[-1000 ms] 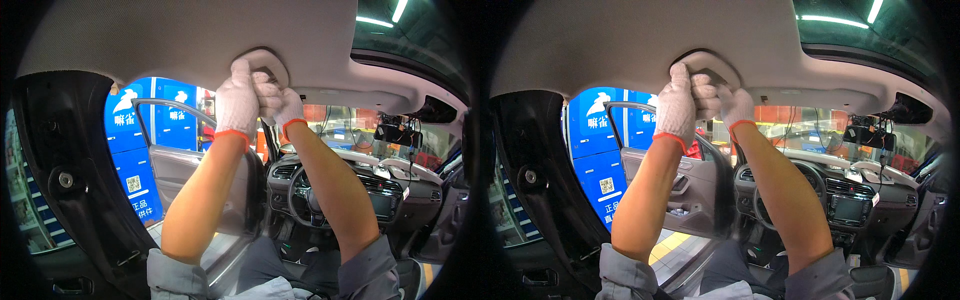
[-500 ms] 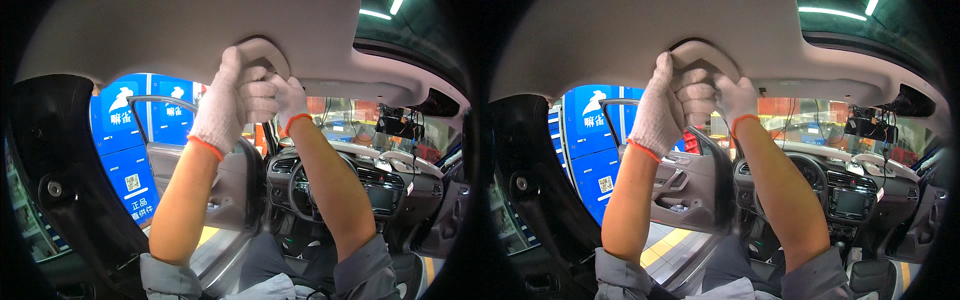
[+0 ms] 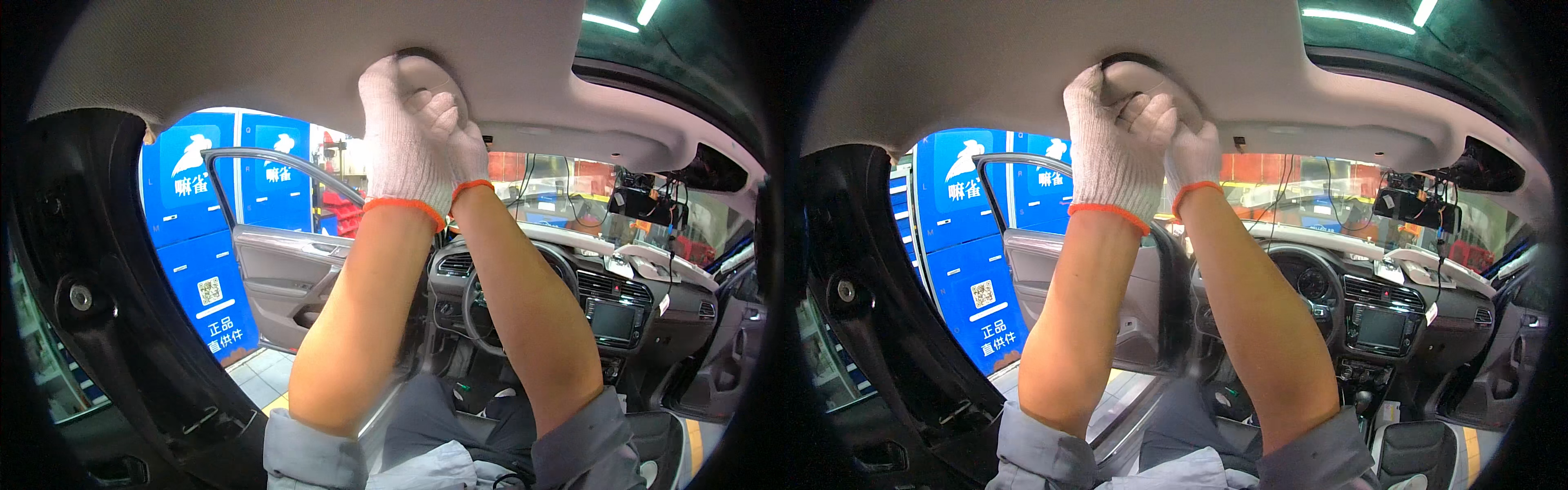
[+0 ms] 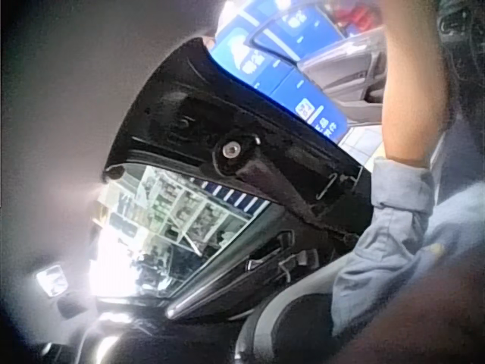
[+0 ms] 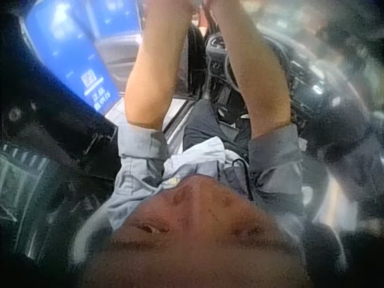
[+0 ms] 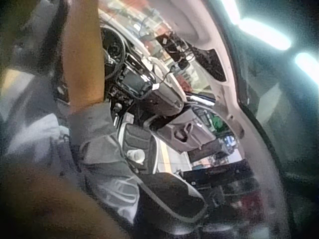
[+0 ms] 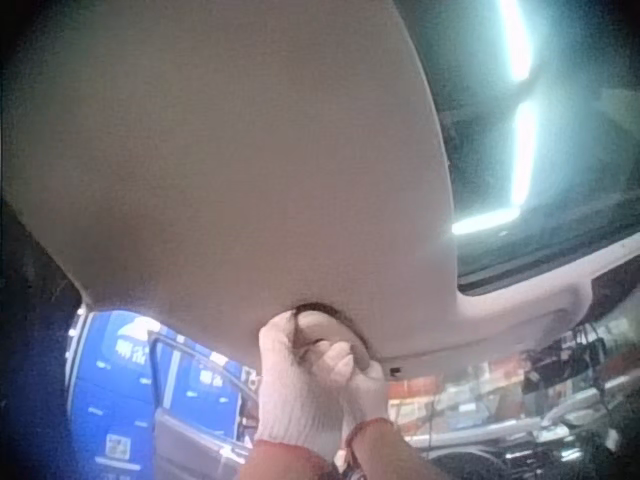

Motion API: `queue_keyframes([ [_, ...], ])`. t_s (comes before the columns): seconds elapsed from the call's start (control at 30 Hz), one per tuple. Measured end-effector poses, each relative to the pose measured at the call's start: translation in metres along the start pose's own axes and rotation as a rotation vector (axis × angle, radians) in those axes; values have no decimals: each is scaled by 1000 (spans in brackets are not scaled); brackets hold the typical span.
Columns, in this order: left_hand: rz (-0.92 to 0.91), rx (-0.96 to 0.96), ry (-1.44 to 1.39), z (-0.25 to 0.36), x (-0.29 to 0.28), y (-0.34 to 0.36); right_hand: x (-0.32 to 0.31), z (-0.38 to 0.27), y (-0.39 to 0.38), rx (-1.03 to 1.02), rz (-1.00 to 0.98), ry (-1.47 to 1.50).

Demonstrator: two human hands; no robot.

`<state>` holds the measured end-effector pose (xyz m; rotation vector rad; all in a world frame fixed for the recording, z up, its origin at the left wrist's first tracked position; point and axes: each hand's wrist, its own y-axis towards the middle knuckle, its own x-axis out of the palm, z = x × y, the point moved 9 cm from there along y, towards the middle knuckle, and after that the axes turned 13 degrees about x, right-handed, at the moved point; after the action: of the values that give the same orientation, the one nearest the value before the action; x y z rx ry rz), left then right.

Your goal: The person removes a ceiling-mounted grab handle from a car's interior roof lining, disconnects a wiring harness, and then reinstalls the handle by reconnecting the harness and snapping the handle back into place. The person also briefly uses a red diagnostic device on the center console.

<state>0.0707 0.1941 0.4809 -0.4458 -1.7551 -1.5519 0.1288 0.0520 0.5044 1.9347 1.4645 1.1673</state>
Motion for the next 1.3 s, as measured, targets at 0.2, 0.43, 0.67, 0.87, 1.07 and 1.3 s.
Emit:
queue_keyframes([
  [0.2, -312, -47, 17, 1, 1, -8, -6, 9, -22, 266, -158, 250],
  [0.43, -578, -99, 101, 8, -43, -50, -41, -27, -79, -179, 42, -935],
  [0.67, -492, 36, 705, 11, -106, -22, -90, -3, -105, -105, 81, -1124],
  [0.87, -479, 604, 903, 63, -88, 34, -116, -11, -94, -218, 28, -1002],
  [1.07, -621, 800, 1052, 71, -64, 45, -24, -78, -103, -926, -195, -1531],
  [1.3, -664, 765, 1163, 75, -48, 44, 83, -84, -90, -1122, -523, -2256],
])
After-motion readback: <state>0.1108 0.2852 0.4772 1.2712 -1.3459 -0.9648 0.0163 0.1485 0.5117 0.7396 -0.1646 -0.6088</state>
